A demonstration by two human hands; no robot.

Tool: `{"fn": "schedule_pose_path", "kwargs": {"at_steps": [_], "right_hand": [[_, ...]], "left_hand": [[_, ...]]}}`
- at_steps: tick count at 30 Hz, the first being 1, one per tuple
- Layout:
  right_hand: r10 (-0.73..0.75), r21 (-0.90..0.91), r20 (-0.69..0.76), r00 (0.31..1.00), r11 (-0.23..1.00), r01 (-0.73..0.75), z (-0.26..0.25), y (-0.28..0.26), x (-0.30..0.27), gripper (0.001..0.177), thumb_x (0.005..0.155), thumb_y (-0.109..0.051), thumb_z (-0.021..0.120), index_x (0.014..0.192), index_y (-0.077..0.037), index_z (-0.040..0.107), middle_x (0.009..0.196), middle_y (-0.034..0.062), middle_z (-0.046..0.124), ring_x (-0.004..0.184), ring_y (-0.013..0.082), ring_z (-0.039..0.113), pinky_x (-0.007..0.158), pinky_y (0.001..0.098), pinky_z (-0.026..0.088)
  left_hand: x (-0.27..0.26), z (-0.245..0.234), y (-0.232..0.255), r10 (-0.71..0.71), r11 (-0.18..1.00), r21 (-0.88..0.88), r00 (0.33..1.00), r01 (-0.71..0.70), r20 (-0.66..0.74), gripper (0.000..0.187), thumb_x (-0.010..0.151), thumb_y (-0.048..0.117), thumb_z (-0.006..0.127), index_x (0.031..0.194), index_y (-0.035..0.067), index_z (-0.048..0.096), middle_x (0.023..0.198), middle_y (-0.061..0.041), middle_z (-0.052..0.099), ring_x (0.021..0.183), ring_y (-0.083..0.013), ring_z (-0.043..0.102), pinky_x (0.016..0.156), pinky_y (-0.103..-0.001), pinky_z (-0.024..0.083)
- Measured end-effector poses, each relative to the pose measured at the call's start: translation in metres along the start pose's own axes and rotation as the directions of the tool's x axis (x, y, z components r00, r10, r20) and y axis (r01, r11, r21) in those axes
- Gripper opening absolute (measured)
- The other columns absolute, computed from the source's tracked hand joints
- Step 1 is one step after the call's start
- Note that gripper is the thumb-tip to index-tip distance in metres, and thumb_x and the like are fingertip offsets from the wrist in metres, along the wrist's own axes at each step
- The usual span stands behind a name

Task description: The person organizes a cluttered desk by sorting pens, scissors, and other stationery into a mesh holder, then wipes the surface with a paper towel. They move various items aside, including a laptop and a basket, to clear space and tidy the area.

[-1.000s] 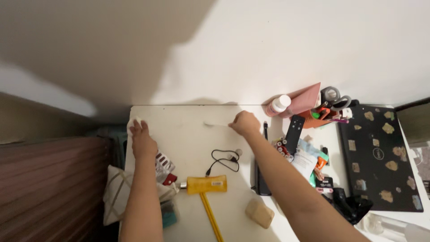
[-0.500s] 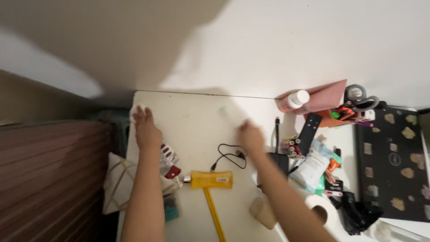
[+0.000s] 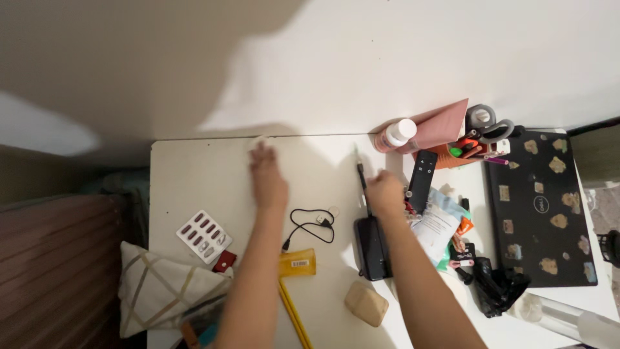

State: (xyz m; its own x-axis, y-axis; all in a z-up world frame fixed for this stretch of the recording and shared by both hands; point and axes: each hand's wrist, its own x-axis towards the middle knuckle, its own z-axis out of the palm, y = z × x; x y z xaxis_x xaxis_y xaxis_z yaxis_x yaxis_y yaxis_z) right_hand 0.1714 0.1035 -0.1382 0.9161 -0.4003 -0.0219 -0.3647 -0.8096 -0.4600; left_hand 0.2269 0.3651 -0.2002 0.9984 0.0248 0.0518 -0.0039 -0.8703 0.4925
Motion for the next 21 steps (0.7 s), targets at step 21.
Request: {"fn": "schedule_pose_path", "kwargs": {"at_steps": [21], "right_hand": [[-0.399,0.0,0.622,0.674,0.86,0.51,0.109,-0.309,-0.045,0.022,0.085,-0.031,0.074,0.099,-0.014,0.076,0.103,0.0156,0.074,0.1,0.0367,0.069,0.085,0.0503,0.054]], "left_hand": [[-0.041,-0.137,-0.193,-0.53,0.661,-0.723,0.807,0.2,-0.262,0.059,0.092,-0.011,0.044,0.15,-0.003,0.046,0.157,-0.021,0.049,0.146,-0.03,0.045,0.118,-0.031,0.033]]}}
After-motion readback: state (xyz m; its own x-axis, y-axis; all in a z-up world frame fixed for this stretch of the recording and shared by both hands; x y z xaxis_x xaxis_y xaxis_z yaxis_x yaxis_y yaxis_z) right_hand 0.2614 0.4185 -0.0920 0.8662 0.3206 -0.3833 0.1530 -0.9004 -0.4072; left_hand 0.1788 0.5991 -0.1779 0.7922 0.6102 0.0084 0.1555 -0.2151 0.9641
